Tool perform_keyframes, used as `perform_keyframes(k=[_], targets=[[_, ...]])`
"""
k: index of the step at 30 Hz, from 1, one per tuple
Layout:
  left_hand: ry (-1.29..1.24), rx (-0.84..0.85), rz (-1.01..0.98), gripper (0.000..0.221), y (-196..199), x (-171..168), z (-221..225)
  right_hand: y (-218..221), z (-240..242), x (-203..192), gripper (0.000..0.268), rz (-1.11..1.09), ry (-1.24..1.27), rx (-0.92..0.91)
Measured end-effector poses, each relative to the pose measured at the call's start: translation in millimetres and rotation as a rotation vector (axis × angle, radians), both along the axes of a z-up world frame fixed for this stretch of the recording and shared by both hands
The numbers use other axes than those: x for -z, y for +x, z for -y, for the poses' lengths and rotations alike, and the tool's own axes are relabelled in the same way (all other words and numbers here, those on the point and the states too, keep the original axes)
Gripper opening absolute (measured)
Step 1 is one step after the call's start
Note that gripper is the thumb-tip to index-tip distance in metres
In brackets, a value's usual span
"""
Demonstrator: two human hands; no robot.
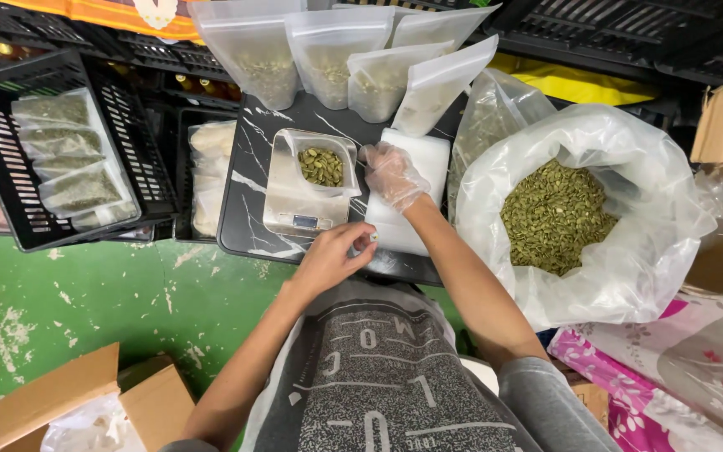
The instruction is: The person scoops green plant material from a large plastic bag into smaller silver pouches using a plastic cup, weighs each pouch on a digital scale, and seals the pouches.
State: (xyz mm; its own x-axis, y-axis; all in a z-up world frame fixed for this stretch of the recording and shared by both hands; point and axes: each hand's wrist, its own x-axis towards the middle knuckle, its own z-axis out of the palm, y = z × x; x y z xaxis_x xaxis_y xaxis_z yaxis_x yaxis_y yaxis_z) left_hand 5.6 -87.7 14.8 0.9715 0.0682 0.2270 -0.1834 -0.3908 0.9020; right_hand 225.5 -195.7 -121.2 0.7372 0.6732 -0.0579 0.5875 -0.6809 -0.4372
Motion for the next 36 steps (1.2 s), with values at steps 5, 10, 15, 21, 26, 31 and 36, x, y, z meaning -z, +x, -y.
perform_keyframes(k=[5, 10, 15, 21, 26, 31, 36], targets=[[0.022, 0.032, -0.094, 0.018, -2.3, 8.9, 2.2, -0.4, 2.0, 11.8, 0.016, 0.030, -0.076, -0.001], [0.024, 0.049, -0.128, 0.020, 0.4, 12.1, 2.7, 0.7, -6.7, 15.9, 0.009, 0.012, -0.070, 0.122], [0.097, 0.076, -0.244, 0.024, 30.7, 47.9, 24.9, 8.0, 7.0, -32.2, 0.013, -0.033, 0.081, 0.401], [0.276, 0.186, -0.251, 0.048, 97.0, 90.9, 82.5, -6.8, 55.1, -228.4, 0.018, -0.083, 0.443, 0.480], [0.502, 0.301, -0.225, 0.043, 113.8, 113.2, 100.7, -10.0, 114.6, -264.9, 0.023, -0.193, 0.596, 0.617], [0.635, 0.276, -0.148, 0.043, 110.1, 119.4, 103.5, -22.1, 168.9, -248.2, 0.023, -0.141, 0.667, 0.685], [0.597, 0.272, -0.218, 0.049, 107.3, 101.4, 98.8, -22.6, 214.7, -227.8, 0.023, -0.091, 0.699, 0.749]])
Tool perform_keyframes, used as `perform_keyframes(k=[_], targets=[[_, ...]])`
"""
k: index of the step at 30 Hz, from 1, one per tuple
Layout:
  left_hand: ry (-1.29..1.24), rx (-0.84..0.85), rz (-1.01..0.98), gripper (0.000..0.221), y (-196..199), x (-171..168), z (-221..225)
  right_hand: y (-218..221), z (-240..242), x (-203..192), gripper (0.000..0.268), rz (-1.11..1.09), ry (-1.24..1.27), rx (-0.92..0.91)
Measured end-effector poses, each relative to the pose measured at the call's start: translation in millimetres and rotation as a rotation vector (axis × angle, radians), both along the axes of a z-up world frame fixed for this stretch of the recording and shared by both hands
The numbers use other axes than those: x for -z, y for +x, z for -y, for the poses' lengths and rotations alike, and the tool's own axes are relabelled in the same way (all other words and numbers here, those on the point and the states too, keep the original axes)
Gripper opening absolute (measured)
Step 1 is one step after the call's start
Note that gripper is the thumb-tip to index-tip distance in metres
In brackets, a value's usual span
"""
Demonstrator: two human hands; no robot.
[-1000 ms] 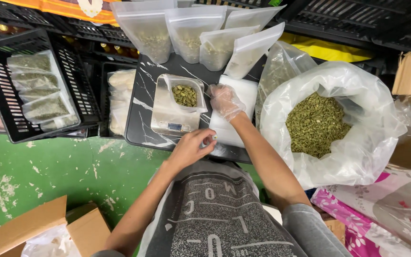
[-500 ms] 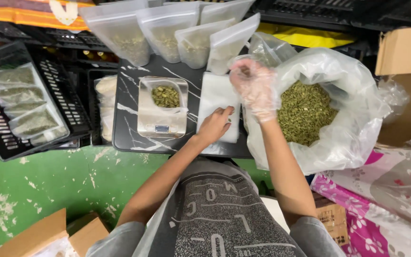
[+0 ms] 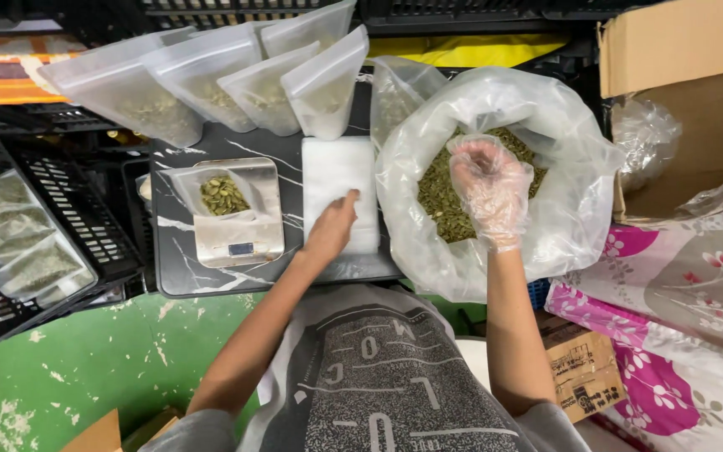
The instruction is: The person scoops green plant material from a large plastic bag into smaller silver pouches using a plastic cup, weighs each pouch on a digital scale, and seals the pouches.
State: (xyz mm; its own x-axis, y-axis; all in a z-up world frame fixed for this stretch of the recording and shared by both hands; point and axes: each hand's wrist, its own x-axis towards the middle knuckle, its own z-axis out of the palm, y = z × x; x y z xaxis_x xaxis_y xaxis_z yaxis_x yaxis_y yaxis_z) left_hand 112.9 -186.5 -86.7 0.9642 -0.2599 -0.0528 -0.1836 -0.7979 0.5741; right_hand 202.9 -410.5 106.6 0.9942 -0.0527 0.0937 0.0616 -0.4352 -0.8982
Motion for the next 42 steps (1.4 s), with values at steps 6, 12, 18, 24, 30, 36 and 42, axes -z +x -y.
perform_keyframes(k=[6, 12, 18, 24, 30, 36, 42], targets=[[-0.640, -0.360, 0.124, 0.046, 16.9, -109.7, 16.3, -6.5, 21.2, -59.9, 0.016, -0.377, 0.345, 0.055], [-0.853, -0.213, 0.249, 0.047, 32.2, -161.2, 88.2, 4.4, 67.6, 0.8, 0.018, -0.302, 0.186, -0.024], [-0.710, -0.082, 0.263, 0.045, 33.1, -161.8, 115.6, 7.9, 89.6, -27.5, 0.022, -0.726, 0.834, -0.129], [-0.844, -0.161, 0.207, 0.042, 20.9, -168.2, 96.0, 2.4, 83.8, -18.9, 0.038, -0.518, 0.828, -0.120], [-0.767, -0.245, 0.407, 0.018, -3.7, -176.2, 60.2, 5.7, 40.6, -25.4, 0.035, -0.367, 0.962, -0.286], [-0.705, -0.329, 0.509, 0.011, -44.7, -185.9, 21.4, -14.1, -44.2, -51.0, 0.029, -0.301, 0.700, -0.388], [-0.780, -0.388, 0.496, 0.011, -84.6, -202.8, -31.0, -40.8, -123.1, -36.2, 0.027, -0.323, 0.696, -0.551]])
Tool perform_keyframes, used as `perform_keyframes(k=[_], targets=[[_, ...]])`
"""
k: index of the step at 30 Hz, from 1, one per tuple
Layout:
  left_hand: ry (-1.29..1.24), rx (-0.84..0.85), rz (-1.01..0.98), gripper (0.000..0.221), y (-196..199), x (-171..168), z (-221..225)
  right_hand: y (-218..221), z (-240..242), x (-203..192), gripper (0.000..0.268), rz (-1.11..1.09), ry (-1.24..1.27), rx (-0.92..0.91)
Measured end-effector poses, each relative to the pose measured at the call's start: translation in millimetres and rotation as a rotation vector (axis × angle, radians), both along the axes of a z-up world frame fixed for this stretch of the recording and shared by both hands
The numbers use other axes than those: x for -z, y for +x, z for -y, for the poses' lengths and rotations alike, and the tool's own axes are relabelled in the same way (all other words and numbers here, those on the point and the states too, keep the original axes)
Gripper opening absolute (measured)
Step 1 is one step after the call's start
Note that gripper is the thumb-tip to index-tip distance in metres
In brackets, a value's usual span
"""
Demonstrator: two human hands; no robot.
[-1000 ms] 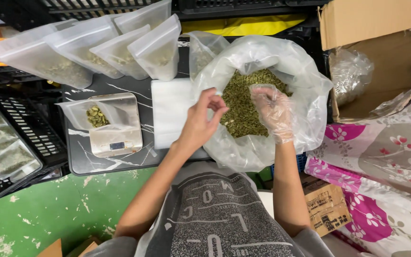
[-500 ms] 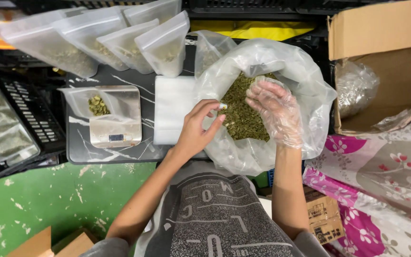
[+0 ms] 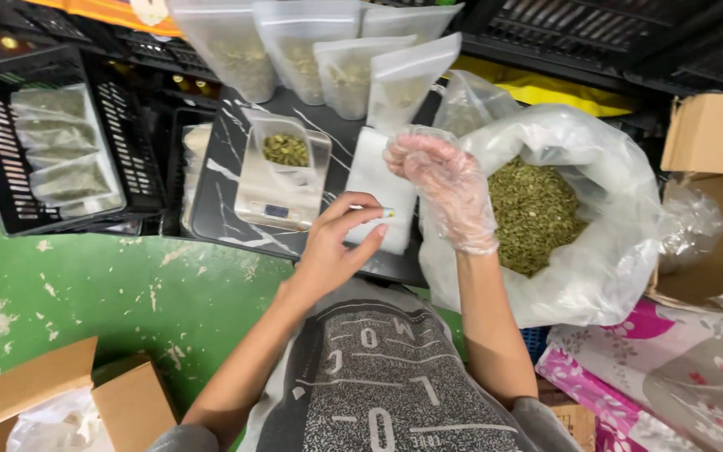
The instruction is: The person scoops green plant material from a large plastic bag into smaller silver pouches using a plastic cup, weighs each pouch on a digital scale, and seals the pouches.
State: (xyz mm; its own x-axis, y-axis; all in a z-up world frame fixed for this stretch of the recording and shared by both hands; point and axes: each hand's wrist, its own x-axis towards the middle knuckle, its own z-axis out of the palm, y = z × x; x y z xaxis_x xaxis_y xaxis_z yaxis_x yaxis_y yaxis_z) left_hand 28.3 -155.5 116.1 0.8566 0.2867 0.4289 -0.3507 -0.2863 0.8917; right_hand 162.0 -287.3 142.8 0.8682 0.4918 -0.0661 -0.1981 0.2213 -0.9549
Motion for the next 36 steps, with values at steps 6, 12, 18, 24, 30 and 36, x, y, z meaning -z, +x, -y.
perform_keyframes(k=[6, 12, 18, 24, 30, 36], targets=[[0.032, -0.117, -0.017, 0.015, -26.9, -17.3, -80.1, -13.1, -45.3, 25.4, 0.034, -0.025, -0.011, -0.102], [-0.032, -0.201, 0.029, 0.030, -24.3, 13.2, -153.6, -34.0, -85.7, 28.3, 0.079, 0.194, -0.209, -0.250], [-0.170, 0.044, 0.006, 0.061, 11.9, 49.3, -197.7, -43.1, -117.0, 63.0, 0.086, 0.341, -0.182, -0.182], [-0.321, 0.209, -0.066, 0.065, 42.0, 70.4, -219.4, -48.9, -120.7, 71.2, 0.040, 0.394, -0.267, 0.009], [-0.344, 0.045, -0.050, 0.048, 34.6, 70.3, -223.3, -34.0, -121.9, 73.7, 0.008, 0.506, -0.277, 0.143], [-0.338, 0.147, -0.034, 0.074, 18.8, 83.7, -232.6, -23.8, -124.5, 110.9, 0.014, 0.536, -0.220, 0.056]])
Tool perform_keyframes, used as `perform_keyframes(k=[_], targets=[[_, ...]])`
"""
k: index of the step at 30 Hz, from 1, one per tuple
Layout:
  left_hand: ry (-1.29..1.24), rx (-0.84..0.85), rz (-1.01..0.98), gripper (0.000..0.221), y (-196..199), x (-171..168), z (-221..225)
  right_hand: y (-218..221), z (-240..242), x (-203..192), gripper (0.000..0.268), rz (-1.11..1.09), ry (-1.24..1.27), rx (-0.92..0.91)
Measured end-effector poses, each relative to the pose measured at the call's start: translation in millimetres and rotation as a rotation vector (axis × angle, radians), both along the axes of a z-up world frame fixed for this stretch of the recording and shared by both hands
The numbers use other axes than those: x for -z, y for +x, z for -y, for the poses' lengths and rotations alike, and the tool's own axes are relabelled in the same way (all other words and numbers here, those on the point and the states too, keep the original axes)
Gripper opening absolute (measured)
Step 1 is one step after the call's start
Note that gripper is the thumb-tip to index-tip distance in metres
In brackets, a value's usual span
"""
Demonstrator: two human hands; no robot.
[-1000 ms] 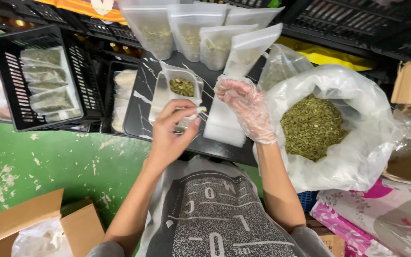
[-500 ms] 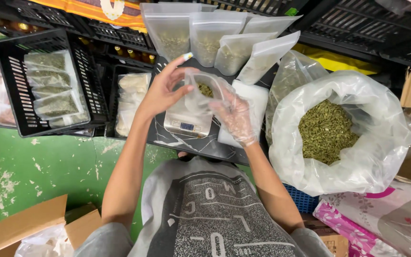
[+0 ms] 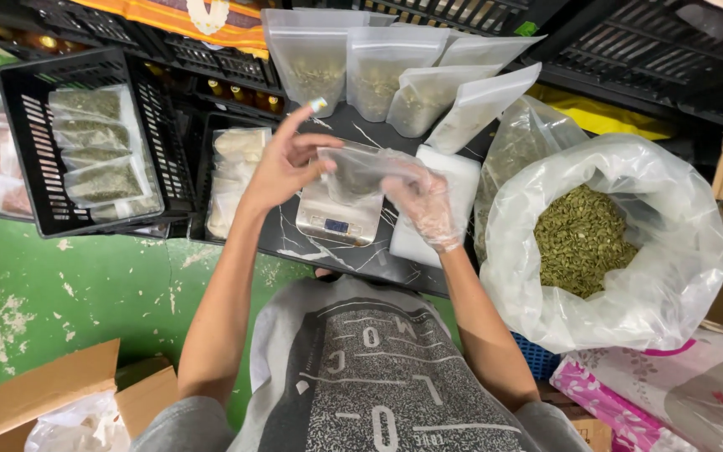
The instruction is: The person scoops green plant material from a large plastic bag into smaller silver pouches using a plastic cup, weighs each pouch on a digital scale, and seals the pouches.
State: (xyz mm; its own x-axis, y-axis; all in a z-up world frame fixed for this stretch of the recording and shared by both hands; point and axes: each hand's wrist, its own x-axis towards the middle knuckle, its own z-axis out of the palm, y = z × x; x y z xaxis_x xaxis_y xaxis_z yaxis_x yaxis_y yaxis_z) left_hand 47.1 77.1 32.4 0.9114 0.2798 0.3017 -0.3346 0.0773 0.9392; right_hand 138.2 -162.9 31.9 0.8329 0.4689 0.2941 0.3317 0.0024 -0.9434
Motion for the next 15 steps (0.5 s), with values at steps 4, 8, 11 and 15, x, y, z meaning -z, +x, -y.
perform_keyframes(k=[4, 8, 11, 15], targets=[[0.235, 0.154, -0.318, 0.106, -2.4, 38.7, 11.0, -3.0, -6.2, 17.7, 0.053, -0.076, -0.048, -0.229], [0.356, 0.093, -0.457, 0.106, 9.2, 61.5, 16.6, -7.0, -25.3, -15.7, 0.065, -0.142, -0.115, -0.263], [0.334, 0.010, -0.428, 0.097, 0.5, 44.6, 24.2, -9.1, -32.4, -27.2, 0.058, -0.196, -0.180, -0.184], [0.318, -0.040, -0.431, 0.097, 1.6, 56.2, 19.7, 1.9, -18.5, -6.5, 0.043, -0.357, -0.109, -0.179]])
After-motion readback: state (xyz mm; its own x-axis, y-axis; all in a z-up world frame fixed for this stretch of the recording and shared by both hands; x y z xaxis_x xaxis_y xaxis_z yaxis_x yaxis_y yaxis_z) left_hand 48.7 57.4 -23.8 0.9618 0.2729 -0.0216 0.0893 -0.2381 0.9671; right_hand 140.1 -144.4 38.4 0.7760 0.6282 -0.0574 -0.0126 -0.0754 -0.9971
